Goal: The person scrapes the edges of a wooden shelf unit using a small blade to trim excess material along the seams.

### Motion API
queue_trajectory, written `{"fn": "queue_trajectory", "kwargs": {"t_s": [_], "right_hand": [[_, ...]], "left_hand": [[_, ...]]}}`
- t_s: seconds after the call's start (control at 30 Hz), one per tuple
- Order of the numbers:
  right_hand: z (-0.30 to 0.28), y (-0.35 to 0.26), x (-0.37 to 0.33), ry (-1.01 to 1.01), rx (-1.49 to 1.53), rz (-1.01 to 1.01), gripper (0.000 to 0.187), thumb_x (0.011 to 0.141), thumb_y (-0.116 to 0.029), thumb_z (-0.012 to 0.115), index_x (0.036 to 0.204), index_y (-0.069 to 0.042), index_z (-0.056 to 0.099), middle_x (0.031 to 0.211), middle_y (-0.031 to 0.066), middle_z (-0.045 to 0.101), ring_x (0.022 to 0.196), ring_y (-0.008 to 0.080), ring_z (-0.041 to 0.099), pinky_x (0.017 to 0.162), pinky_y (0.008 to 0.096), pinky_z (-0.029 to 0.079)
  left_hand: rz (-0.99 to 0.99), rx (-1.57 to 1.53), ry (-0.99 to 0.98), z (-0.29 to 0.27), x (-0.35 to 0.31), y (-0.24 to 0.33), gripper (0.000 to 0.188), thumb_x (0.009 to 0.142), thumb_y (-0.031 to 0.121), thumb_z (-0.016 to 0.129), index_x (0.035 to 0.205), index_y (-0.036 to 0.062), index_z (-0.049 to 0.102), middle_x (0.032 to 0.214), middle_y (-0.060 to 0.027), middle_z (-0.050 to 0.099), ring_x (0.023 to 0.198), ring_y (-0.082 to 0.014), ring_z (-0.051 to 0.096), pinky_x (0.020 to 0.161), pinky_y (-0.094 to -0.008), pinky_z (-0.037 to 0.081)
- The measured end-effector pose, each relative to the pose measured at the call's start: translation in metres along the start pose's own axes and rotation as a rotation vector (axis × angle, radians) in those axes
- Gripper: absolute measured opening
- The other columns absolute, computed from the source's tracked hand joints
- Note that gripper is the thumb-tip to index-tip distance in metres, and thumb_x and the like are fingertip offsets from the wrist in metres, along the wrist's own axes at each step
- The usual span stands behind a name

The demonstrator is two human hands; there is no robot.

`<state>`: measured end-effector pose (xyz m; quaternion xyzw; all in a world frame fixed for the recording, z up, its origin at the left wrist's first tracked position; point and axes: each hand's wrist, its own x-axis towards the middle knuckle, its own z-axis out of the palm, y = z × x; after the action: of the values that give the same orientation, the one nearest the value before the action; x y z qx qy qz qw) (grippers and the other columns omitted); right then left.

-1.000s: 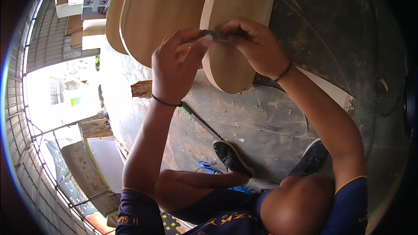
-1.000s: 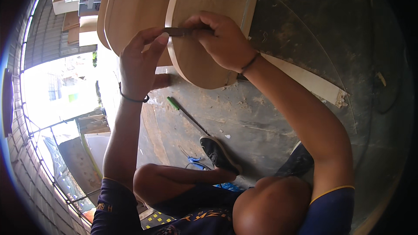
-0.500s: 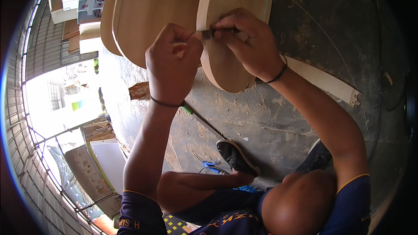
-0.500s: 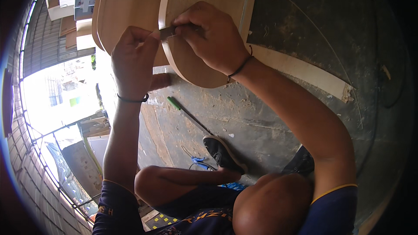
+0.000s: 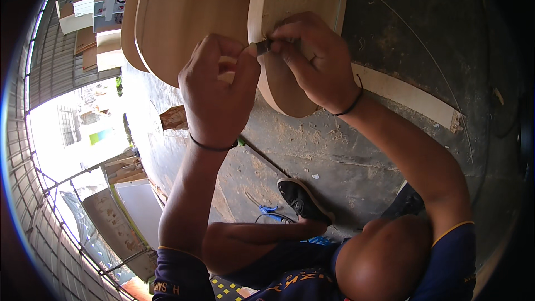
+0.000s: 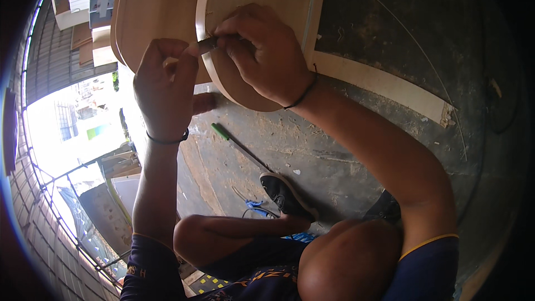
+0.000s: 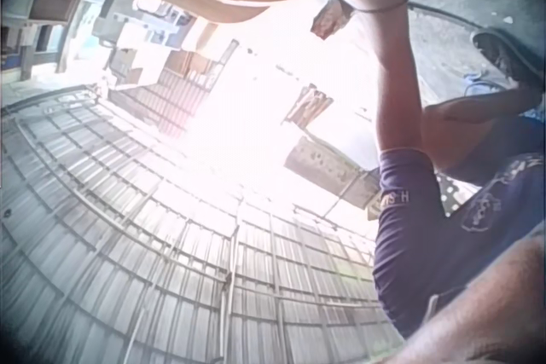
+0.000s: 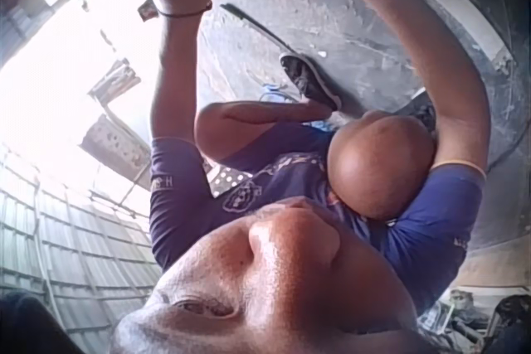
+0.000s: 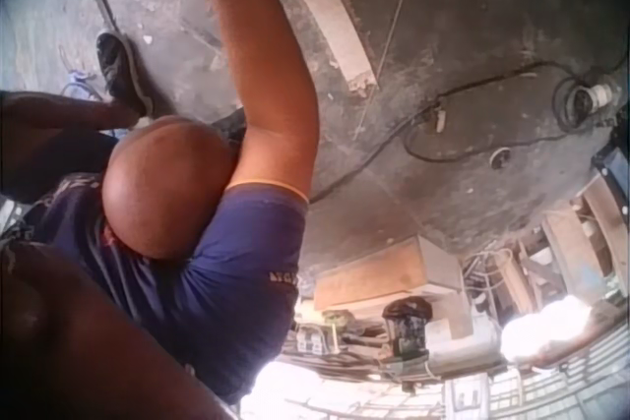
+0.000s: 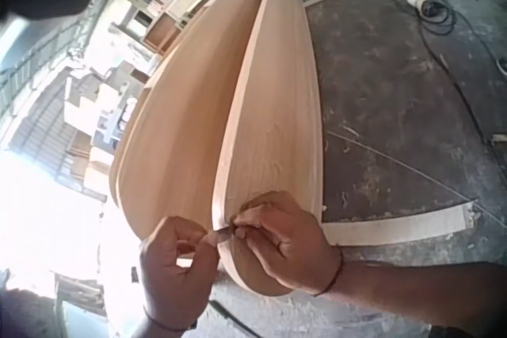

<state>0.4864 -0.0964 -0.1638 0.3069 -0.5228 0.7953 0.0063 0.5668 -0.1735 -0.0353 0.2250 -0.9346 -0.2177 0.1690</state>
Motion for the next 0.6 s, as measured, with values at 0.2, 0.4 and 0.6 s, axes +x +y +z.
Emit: {"fn": "queue_trajectory", "kwargs": {"t_s": [0.2, 0.4, 0.6], "right_hand": [[0.0004, -0.0003, 0.0056, 0.006, -0.024, -0.035, 0.015, 0.077, 0.002, 0.068, 0.091, -0.004, 0.068, 0.09, 0.0098, 0.066, 0.09, 0.0281, 0.063, 0.081, 0.0372, 0.05], [0.0024, -0.0006, 0.0042, 0.017, -0.015, -0.024, 0.015, 0.077, 0.002, 0.068, 0.091, -0.005, 0.068, 0.09, 0.0092, 0.066, 0.091, 0.028, 0.062, 0.081, 0.0374, 0.05], [0.0017, -0.0017, 0.0009, -0.011, -0.01, -0.005, 0.015, 0.077, 0.002, 0.068, 0.091, -0.005, 0.068, 0.091, 0.0091, 0.066, 0.092, 0.0275, 0.062, 0.083, 0.0374, 0.049]], "left_hand": [[0.08, -0.012, 0.003, -0.0026, 0.0044, -0.0003, 0.01, 0.084, 0.003, 0.067, 0.081, -0.0008, 0.059, 0.075, -0.0078, 0.063, 0.065, -0.0132, 0.062, 0.059, -0.0275, 0.054], [0.0, -0.08, 0.006, -0.0016, 0.0016, -0.0029, 0.009, 0.084, 0.003, 0.068, 0.081, 0.001, 0.059, 0.072, -0.0056, 0.064, 0.066, -0.0108, 0.061, 0.063, -0.0276, 0.054], [-0.022, -0.031, -0.011, -0.0044, -0.0004, -0.0015, 0.009, 0.085, 0.002, 0.067, 0.082, 0.0005, 0.058, 0.071, -0.0054, 0.064, 0.065, -0.0095, 0.062, 0.068, -0.0276, 0.056]]}}
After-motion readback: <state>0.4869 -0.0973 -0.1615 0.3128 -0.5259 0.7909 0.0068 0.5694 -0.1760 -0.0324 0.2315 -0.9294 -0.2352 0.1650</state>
